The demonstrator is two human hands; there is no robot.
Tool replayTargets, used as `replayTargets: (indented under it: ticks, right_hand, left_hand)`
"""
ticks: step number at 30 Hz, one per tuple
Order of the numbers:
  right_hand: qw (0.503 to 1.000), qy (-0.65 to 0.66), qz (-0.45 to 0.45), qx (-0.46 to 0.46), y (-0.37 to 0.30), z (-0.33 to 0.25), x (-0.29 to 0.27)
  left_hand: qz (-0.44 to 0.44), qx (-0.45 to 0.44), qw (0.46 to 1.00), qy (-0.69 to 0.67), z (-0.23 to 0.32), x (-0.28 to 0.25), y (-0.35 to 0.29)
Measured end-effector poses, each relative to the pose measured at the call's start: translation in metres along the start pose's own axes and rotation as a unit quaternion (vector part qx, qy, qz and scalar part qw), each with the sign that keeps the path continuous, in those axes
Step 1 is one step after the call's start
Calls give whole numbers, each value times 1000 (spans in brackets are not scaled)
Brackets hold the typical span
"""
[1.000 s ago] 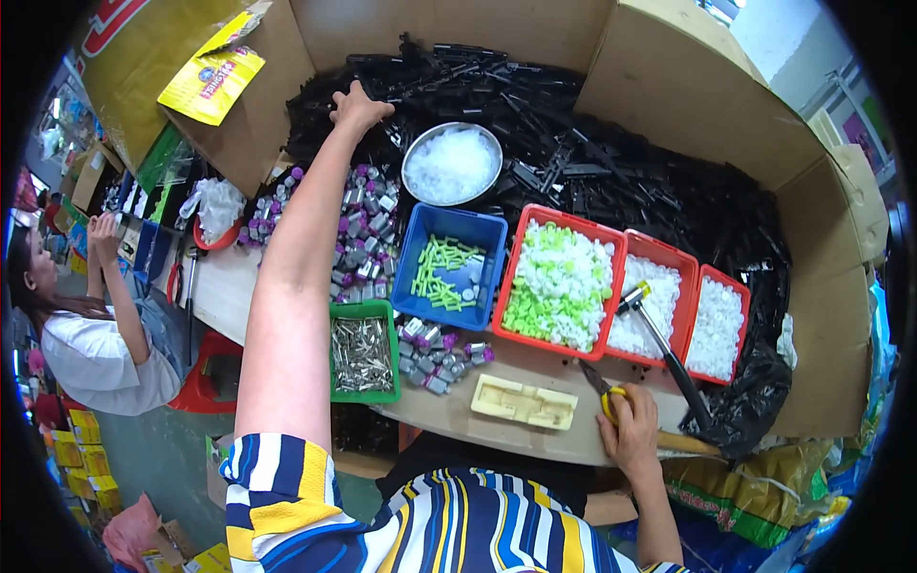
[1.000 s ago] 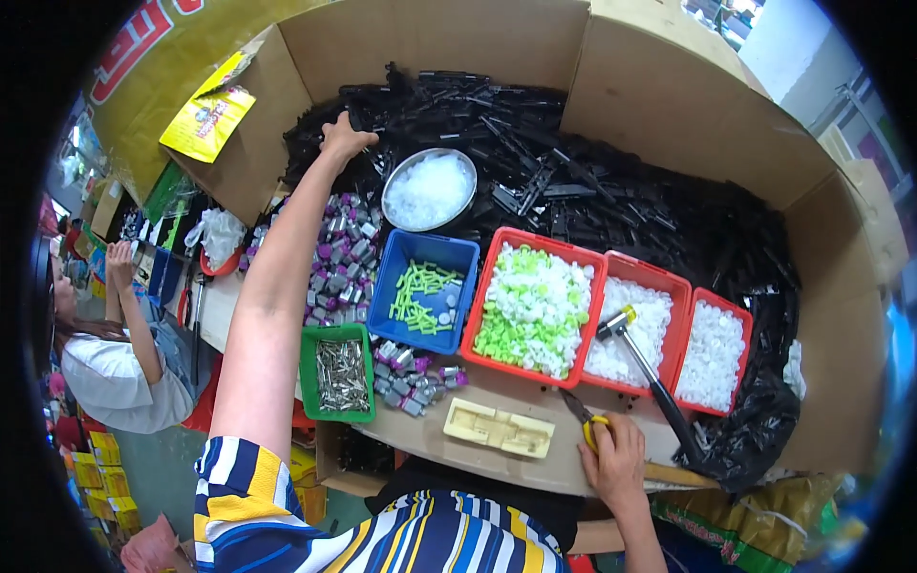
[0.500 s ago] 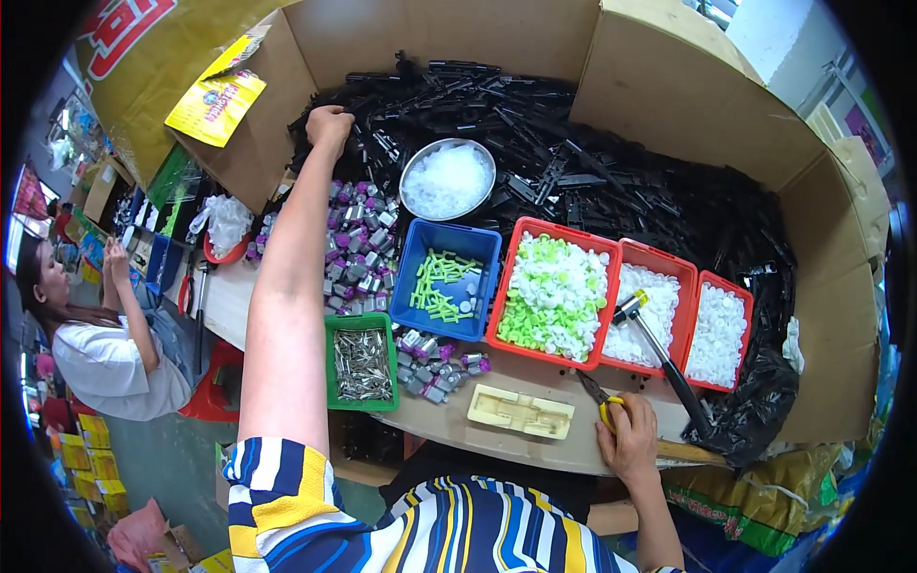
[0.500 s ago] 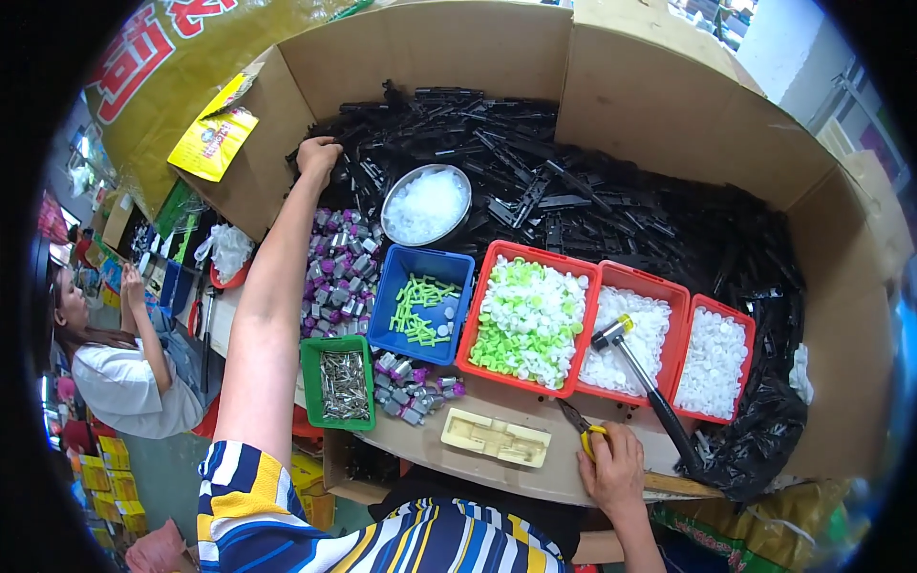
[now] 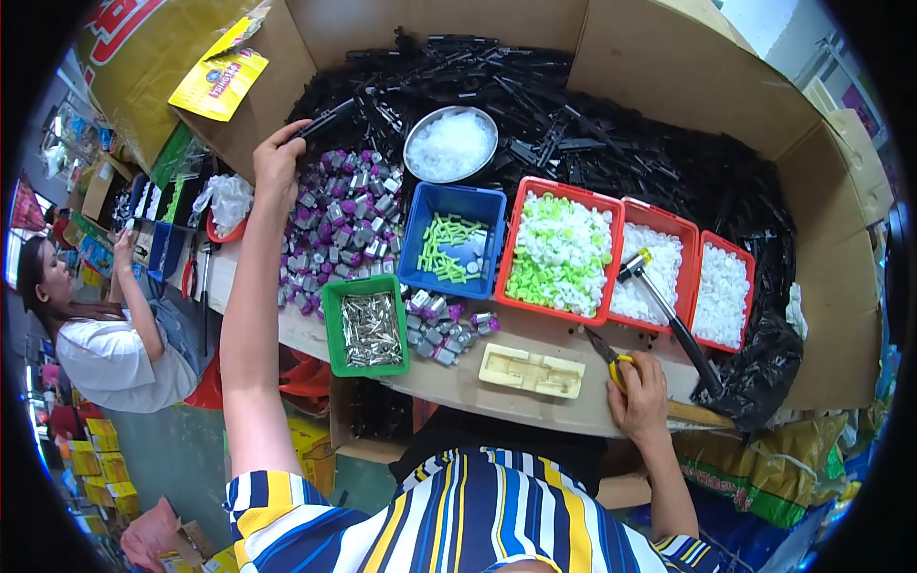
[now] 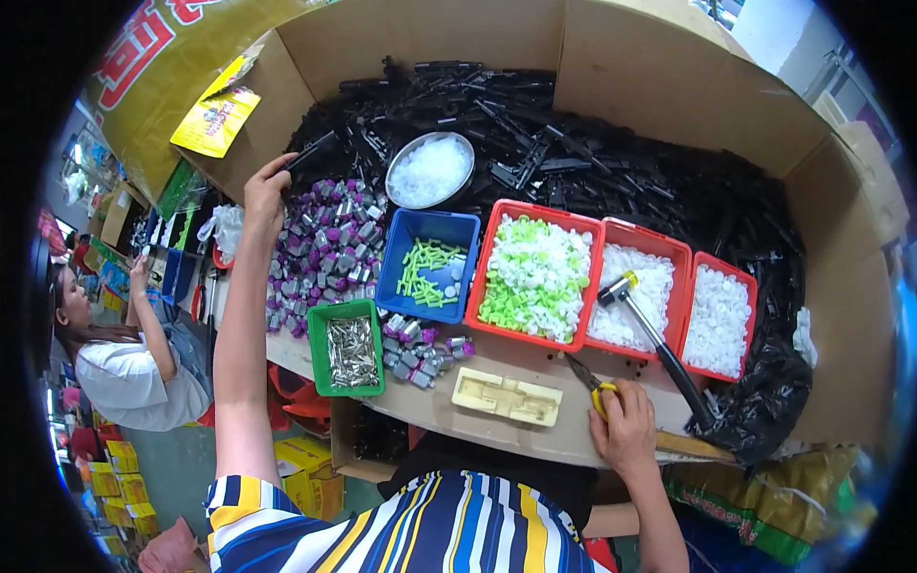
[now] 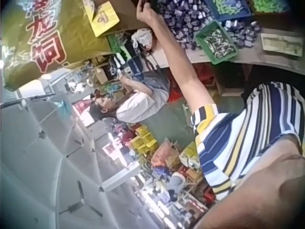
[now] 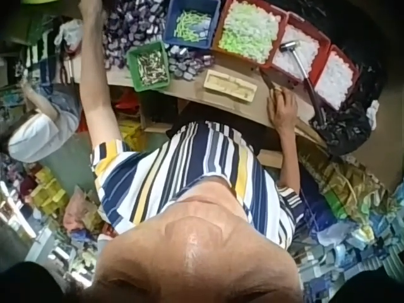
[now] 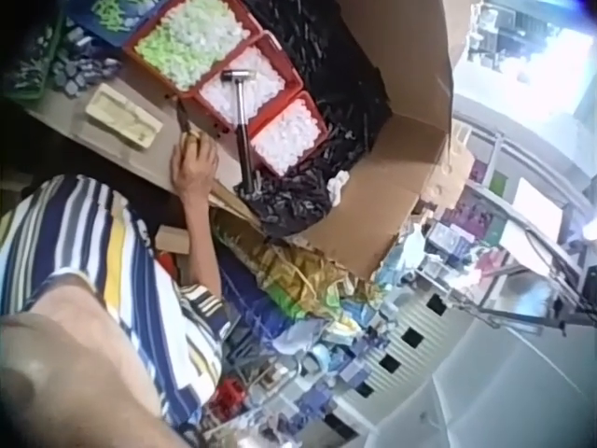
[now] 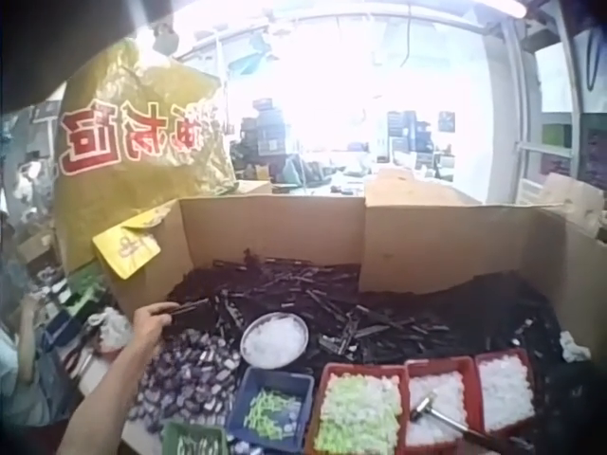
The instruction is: Assembling small plastic parts into a base unit using a hammer and pliers.
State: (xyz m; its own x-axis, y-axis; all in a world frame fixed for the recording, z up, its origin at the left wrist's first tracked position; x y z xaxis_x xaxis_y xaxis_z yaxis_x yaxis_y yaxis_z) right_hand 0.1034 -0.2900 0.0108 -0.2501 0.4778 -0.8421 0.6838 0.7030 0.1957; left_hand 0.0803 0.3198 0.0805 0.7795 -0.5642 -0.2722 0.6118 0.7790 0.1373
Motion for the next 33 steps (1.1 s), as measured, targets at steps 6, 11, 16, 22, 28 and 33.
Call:
replayTargets:
  ticks: [6, 11, 16, 22, 28, 33]
  right_hand:
    - [1000, 7, 16, -21, 1, 1, 1]
    - [1000, 8, 16, -23, 0, 0, 1]
    - [1000, 5, 10, -15, -4, 3, 2]
    - [1000, 1, 4, -10, -1, 0, 0]
    - [1000, 6, 10, -25, 0, -1, 0]
    - [1000, 8, 11, -27, 0, 0, 0]
  left_hand:
    - [-11, 26, 999, -45, -16, 24, -68]
    - [40, 152, 986, 53, -22, 43, -100]
    - [-5, 168, 976, 140, -3, 39, -114]
    - [-8, 286, 921, 265, 9, 26, -127]
    - [-37, 316, 905, 281, -1, 15, -133]
    - [12, 283, 883, 374, 8, 15, -139]
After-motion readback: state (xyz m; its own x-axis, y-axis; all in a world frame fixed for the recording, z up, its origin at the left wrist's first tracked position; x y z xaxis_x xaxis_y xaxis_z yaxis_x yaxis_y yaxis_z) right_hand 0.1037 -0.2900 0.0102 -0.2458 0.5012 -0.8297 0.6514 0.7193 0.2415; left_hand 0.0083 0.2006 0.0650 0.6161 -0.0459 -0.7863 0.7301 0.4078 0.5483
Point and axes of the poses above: each hand's wrist, its own y-axis towards the middle knuckle, its own x-axis out of the palm, z = x × y, the point moved 1 cm from there along y, towards the middle knuckle, and after that the axes turned 14 degrees about y, right-handed, at the moved point
